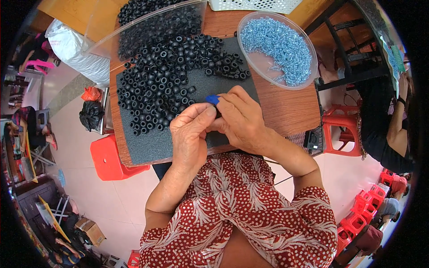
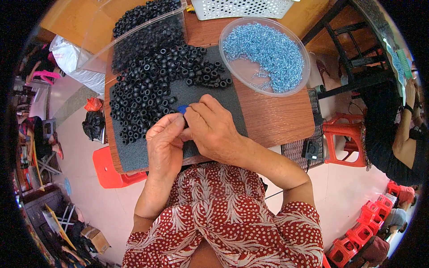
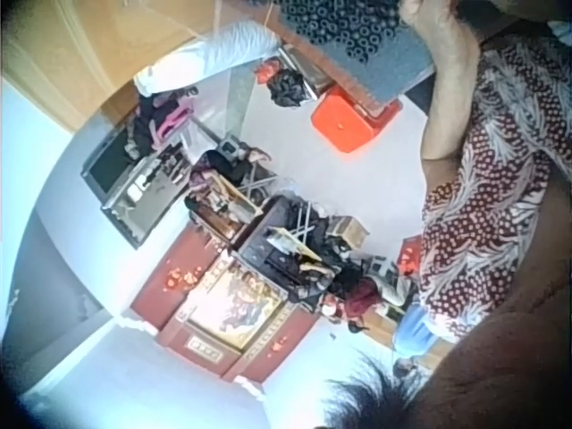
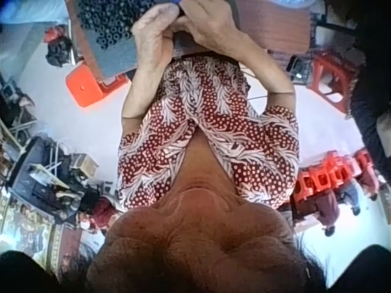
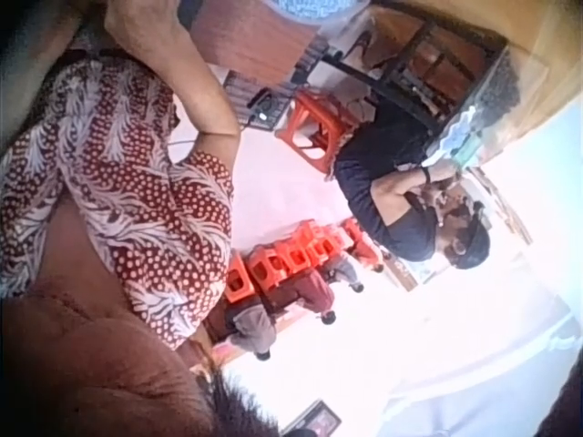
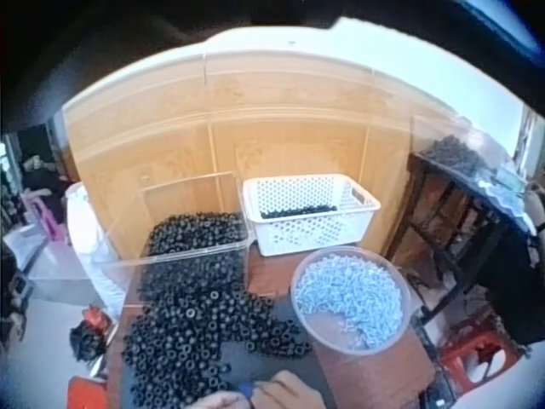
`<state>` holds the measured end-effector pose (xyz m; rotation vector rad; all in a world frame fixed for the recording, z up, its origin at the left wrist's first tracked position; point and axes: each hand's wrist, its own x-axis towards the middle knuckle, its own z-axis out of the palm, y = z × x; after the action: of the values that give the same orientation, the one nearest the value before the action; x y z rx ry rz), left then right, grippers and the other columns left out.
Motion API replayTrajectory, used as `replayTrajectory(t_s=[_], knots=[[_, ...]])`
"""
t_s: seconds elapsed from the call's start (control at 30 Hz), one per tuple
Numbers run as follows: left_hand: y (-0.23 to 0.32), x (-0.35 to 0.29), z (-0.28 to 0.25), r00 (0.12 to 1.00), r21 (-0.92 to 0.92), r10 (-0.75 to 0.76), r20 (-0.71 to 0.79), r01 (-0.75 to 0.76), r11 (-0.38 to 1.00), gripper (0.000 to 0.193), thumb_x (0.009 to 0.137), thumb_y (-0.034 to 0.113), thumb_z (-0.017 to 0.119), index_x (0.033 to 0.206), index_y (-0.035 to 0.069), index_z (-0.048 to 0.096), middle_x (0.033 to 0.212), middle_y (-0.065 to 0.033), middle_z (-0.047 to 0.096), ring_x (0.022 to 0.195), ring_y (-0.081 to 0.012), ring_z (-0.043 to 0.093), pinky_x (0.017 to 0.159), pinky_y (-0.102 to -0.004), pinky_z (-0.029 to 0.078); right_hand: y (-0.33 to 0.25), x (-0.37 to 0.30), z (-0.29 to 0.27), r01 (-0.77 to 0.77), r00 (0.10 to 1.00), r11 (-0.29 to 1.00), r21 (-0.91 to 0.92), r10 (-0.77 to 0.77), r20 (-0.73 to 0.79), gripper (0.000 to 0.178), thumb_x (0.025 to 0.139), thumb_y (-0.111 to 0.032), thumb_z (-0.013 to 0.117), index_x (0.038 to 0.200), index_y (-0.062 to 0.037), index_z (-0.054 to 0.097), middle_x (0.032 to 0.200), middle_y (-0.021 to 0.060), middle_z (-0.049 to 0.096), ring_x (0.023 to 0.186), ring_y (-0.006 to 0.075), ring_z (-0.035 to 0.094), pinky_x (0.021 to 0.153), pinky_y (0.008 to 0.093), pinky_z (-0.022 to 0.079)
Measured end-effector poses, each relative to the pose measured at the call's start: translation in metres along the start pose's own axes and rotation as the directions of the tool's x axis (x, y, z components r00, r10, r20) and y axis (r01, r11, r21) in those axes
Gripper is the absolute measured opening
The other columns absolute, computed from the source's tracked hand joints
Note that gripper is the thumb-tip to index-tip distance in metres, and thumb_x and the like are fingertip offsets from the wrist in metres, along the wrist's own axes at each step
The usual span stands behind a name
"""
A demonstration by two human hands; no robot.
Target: The person assembles small items by taking black rings and inserting blue components picked from a bowl into each ring by hand, then placing the finished pieces into a basket.
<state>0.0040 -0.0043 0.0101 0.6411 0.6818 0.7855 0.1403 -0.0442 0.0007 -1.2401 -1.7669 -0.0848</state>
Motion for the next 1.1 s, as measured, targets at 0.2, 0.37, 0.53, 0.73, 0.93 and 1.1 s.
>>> replayTrajectory(t_s=[0.2,0.37,0.53,0.73,0.93,1.1], knots=[[0.003,-0.005,-0.002,0.997,-0.022,-0.044,0.068,0.045,0.999,0.024,0.092,0.015,0.053,0.097,-0.007,0.06,0.081,-0.0099,0.065,0.068,-0.0154,0.062,0.064,-0.027,0.05,0.0,-0.001,-0.001,-0.022,1.0,0.999,0.046,0.023,-0.017,0.04,0.058,-0.007,0.072,0.089,0.0083,0.052,0.079,0.0172,0.051,0.068,0.0326,0.049,0.058,0.0383,0.043],[0.001,-0.007,-0.006,0.997,0.217,0.011,0.071,-0.026,0.976,0.025,0.091,0.017,0.054,0.096,-0.006,0.062,0.077,-0.0104,0.065,0.063,-0.0142,0.06,0.063,-0.025,0.049,0.002,-0.003,0.001,0.006,1.0,0.998,0.065,-0.006,-0.001,0.043,0.054,-0.005,0.072,0.089,0.0087,0.052,0.078,0.017,0.05,0.067,0.0323,0.048,0.057,0.0387,0.042],[-0.003,-0.007,-0.003,0.992,0.291,0.118,0.044,-0.126,0.948,0.023,0.091,0.015,0.055,0.094,-0.007,0.062,0.073,-0.0084,0.064,0.06,-0.0117,0.057,0.058,-0.023,0.047,0.006,-0.007,0.008,0.066,0.997,0.997,0.046,-0.064,-0.037,0.042,0.051,-0.004,0.071,0.087,0.0095,0.053,0.08,0.0189,0.053,0.068,0.0326,0.05,0.058,0.0388,0.044],[-0.009,-0.007,0.003,0.985,0.326,0.169,-0.015,-0.155,0.932,0.021,0.092,0.01,0.05,0.093,-0.007,0.062,0.07,-0.0069,0.063,0.056,-0.0098,0.056,0.051,-0.0214,0.045,0.005,-0.009,0.007,0.131,0.991,0.987,-0.089,-0.129,0.022,0.041,0.05,-0.008,0.065,0.085,0.011,0.053,0.075,0.0184,0.053,0.067,0.0305,0.05,0.056,0.0392,0.043],[-0.01,-0.009,0.003,0.983,0.363,0.183,-0.021,-0.163,0.917,0.02,0.092,0.006,0.046,0.092,-0.007,0.061,0.071,-0.0065,0.062,0.054,-0.0085,0.054,0.05,-0.0213,0.045,0.003,-0.01,0.009,0.179,0.984,0.97,-0.167,-0.174,0.045,0.044,0.051,-0.012,0.062,0.086,0.0119,0.054,0.068,0.0137,0.048,0.062,0.0259,0.046,0.052,0.0358,0.041],[-0.017,-0.009,0.005,0.985,0.403,0.173,0.007,-0.161,0.901,0.019,0.092,0.007,0.048,0.09,-0.006,0.062,0.072,-0.0047,0.062,0.056,-0.0085,0.055,0.051,-0.0216,0.046,0.002,-0.013,0.0,0.188,0.982,0.959,-0.212,-0.183,0.043,0.043,0.051,-0.012,0.063,0.085,0.0123,0.054,0.068,0.0134,0.049,0.062,0.0249,0.046,0.051,0.0351,0.041]])
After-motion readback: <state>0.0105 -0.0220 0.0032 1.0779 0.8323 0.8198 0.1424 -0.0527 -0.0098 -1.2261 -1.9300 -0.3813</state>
